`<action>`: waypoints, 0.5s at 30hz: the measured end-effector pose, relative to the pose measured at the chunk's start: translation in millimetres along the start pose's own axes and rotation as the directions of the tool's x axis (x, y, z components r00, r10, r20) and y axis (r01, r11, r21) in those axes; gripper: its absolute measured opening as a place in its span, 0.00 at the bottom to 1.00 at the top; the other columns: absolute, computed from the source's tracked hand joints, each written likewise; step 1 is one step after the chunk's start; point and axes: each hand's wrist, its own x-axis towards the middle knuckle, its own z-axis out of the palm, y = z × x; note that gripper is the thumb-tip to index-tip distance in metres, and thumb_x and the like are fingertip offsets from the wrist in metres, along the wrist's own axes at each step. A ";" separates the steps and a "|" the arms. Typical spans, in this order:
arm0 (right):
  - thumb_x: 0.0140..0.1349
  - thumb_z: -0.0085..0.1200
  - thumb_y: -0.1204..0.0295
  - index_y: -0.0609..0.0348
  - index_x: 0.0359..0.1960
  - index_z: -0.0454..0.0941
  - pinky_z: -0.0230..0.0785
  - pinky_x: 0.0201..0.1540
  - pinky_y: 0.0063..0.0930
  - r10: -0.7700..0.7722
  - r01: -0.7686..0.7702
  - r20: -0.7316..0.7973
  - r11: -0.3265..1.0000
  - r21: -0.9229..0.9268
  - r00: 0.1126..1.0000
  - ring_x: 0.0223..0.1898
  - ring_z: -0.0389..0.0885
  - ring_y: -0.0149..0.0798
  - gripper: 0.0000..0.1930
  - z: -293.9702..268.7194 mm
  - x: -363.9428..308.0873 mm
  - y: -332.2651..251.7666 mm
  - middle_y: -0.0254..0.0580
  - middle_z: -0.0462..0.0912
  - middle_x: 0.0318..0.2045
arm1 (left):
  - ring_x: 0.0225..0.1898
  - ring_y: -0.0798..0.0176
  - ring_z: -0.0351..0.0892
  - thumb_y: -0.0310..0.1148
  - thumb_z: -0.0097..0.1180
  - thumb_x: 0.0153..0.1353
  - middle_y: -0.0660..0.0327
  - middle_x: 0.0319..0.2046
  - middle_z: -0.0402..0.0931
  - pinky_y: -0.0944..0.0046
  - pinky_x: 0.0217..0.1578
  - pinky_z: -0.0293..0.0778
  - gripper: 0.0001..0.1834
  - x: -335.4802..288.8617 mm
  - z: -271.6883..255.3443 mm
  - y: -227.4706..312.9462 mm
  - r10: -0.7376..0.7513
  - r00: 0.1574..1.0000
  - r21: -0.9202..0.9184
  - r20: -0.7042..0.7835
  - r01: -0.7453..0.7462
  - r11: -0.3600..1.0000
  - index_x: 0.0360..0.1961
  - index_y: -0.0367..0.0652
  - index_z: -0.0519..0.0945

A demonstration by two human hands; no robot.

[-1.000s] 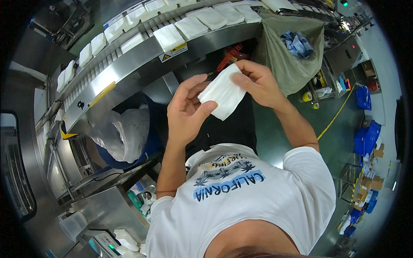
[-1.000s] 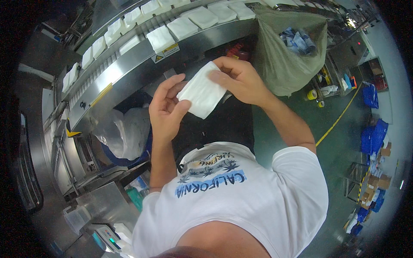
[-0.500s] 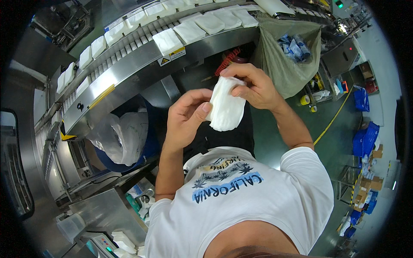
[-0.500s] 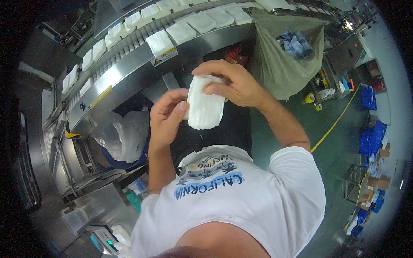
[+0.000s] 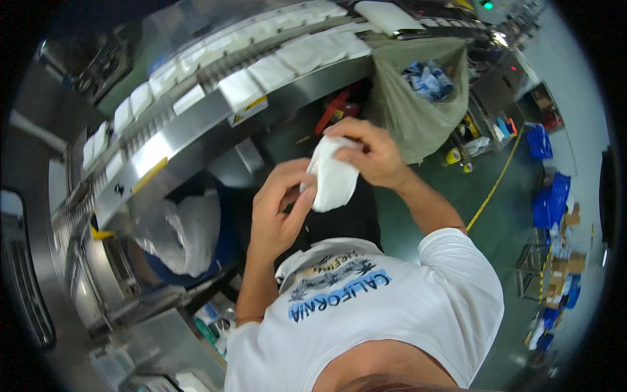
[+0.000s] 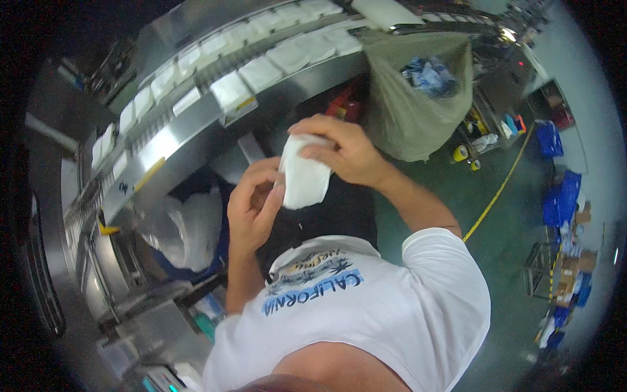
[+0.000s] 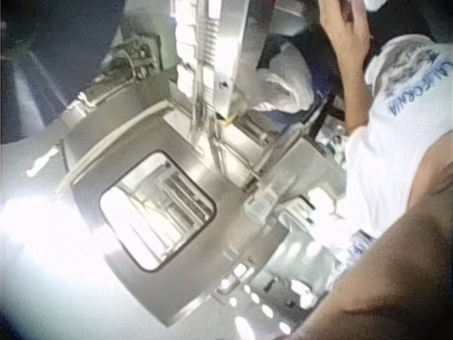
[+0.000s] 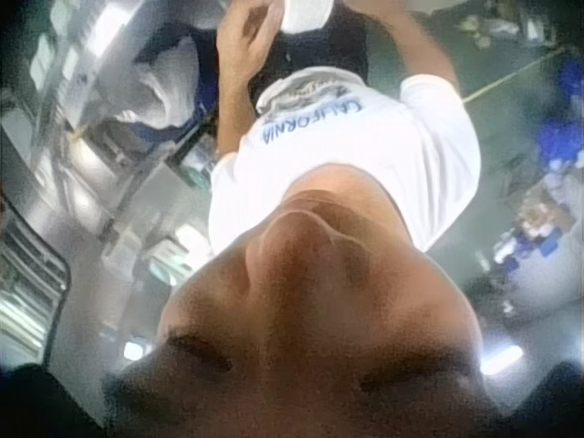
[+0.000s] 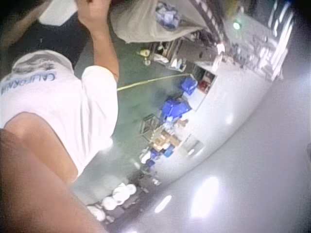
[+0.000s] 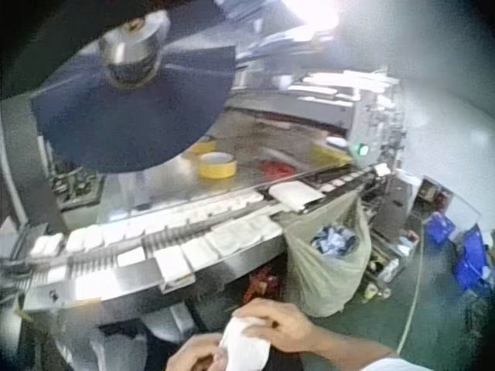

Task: The person stands in a factory setting and repeatedly picks up white folded towels from a conveyor belt. They unfold each towel, refold it into a smaller square, and place it back onto the belt. The person handles the towels one at a time, ensuring they are neatly folded before continuing the process.

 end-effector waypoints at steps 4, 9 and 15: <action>0.70 0.63 0.68 0.59 0.58 0.81 0.79 0.55 0.37 0.036 -0.031 0.051 0.995 -0.098 0.998 0.53 0.86 0.45 0.18 2.0 6.0 -0.3 0.47 0.85 0.51 | 0.52 0.62 0.81 0.22 0.58 0.71 0.51 0.55 0.77 0.67 0.49 0.79 0.06 5.5 -4.9 -0.8 0.002 0.998 0.186 0.058 -0.013 0.983 0.46 0.31 0.82; 0.70 0.62 0.68 0.60 0.62 0.78 0.77 0.57 0.38 -0.067 0.067 0.007 0.988 -0.142 0.998 0.54 0.85 0.49 0.20 -0.7 -2.1 -2.5 0.49 0.84 0.53 | 0.48 0.61 0.82 0.27 0.65 0.67 0.51 0.54 0.78 0.63 0.45 0.78 0.10 4.2 9.1 -2.9 0.007 0.999 0.080 0.051 -0.011 0.997 0.44 0.32 0.82; 0.68 0.64 0.71 0.59 0.63 0.78 0.78 0.56 0.39 0.065 -0.067 -0.014 0.979 -0.195 0.998 0.53 0.85 0.49 0.22 1.5 -11.3 -6.7 0.48 0.84 0.53 | 0.44 0.61 0.85 0.26 0.70 0.62 0.51 0.47 0.83 0.65 0.46 0.80 0.11 6.2 7.4 -4.3 -0.010 1.000 0.383 0.009 0.006 0.924 0.43 0.33 0.83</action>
